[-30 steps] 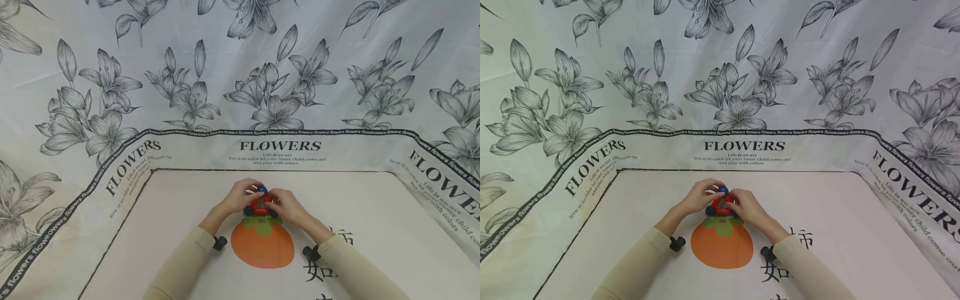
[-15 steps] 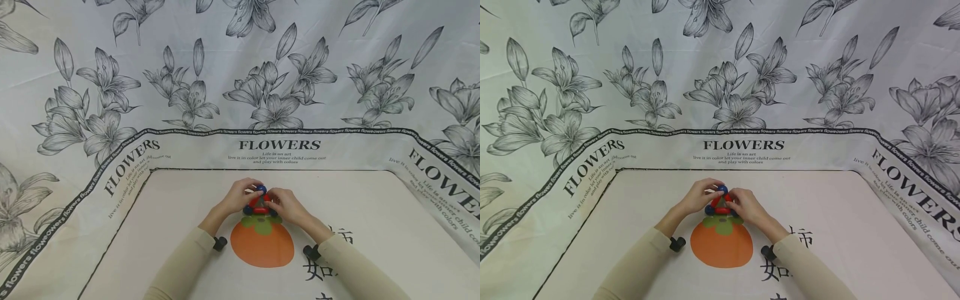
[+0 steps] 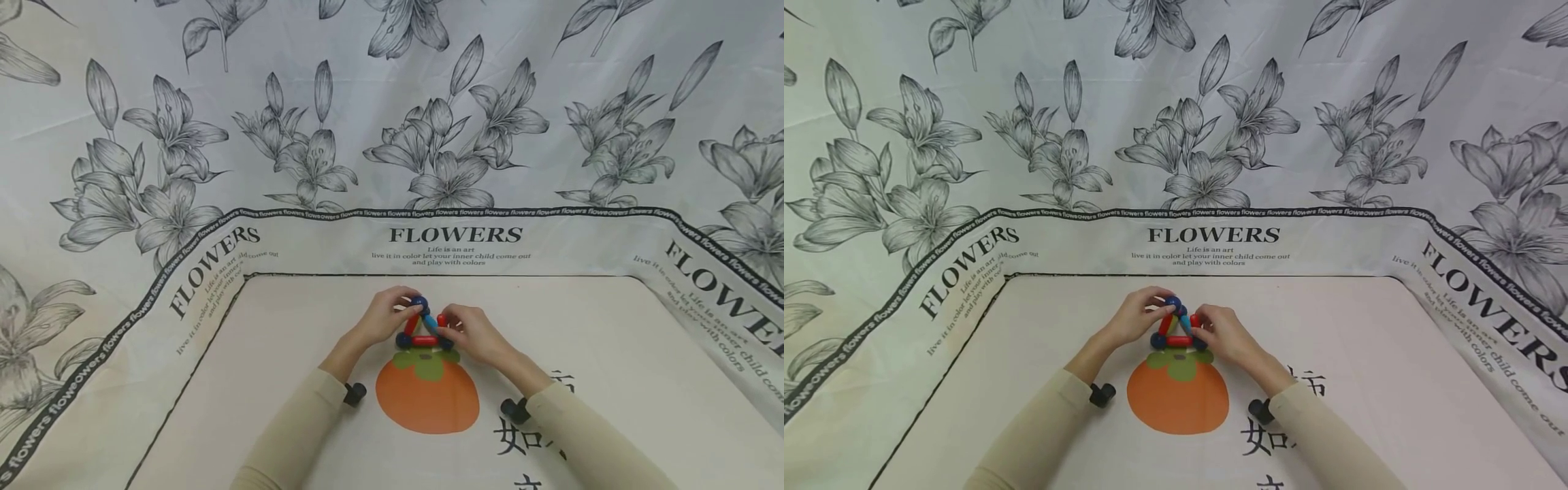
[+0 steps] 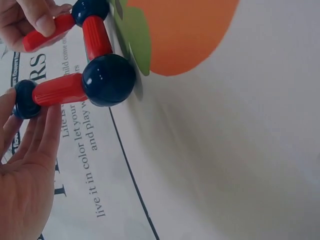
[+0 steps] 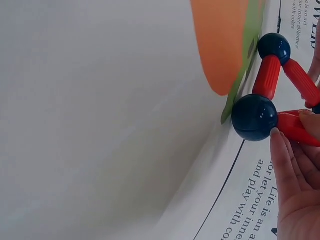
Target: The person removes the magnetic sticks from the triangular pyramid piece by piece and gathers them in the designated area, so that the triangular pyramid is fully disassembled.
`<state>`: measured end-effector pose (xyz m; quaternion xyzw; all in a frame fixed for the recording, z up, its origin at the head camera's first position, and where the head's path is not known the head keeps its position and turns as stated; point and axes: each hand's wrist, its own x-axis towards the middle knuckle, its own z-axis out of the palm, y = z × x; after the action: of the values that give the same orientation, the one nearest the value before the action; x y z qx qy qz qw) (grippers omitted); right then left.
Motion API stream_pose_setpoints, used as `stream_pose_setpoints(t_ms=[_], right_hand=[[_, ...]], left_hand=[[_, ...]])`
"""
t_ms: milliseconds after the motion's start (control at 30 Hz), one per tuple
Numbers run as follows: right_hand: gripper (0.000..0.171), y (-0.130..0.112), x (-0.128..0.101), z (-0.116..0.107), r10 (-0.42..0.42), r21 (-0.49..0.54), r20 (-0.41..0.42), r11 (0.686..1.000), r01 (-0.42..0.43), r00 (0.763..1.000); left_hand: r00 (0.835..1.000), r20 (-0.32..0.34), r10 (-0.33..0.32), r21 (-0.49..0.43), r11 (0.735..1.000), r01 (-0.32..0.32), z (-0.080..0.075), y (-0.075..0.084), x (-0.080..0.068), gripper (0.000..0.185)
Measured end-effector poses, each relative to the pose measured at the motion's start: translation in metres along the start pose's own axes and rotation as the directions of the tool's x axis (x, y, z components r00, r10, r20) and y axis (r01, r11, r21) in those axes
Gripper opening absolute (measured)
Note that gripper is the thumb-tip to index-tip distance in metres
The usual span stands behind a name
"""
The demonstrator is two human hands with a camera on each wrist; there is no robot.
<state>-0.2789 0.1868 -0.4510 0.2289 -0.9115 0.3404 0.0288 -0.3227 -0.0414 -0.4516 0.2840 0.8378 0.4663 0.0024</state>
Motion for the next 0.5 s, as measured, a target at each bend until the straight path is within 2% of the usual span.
stream_pose_setpoints(t_ms=[500], right_hand=[[0.011,0.014,-0.011,-0.015,0.01,-0.001,-0.02,1.0,-0.01,1.0]], left_hand=[[0.996,0.012,-0.091,-0.016,0.996,0.091,-0.007,-0.003,0.001,0.028]])
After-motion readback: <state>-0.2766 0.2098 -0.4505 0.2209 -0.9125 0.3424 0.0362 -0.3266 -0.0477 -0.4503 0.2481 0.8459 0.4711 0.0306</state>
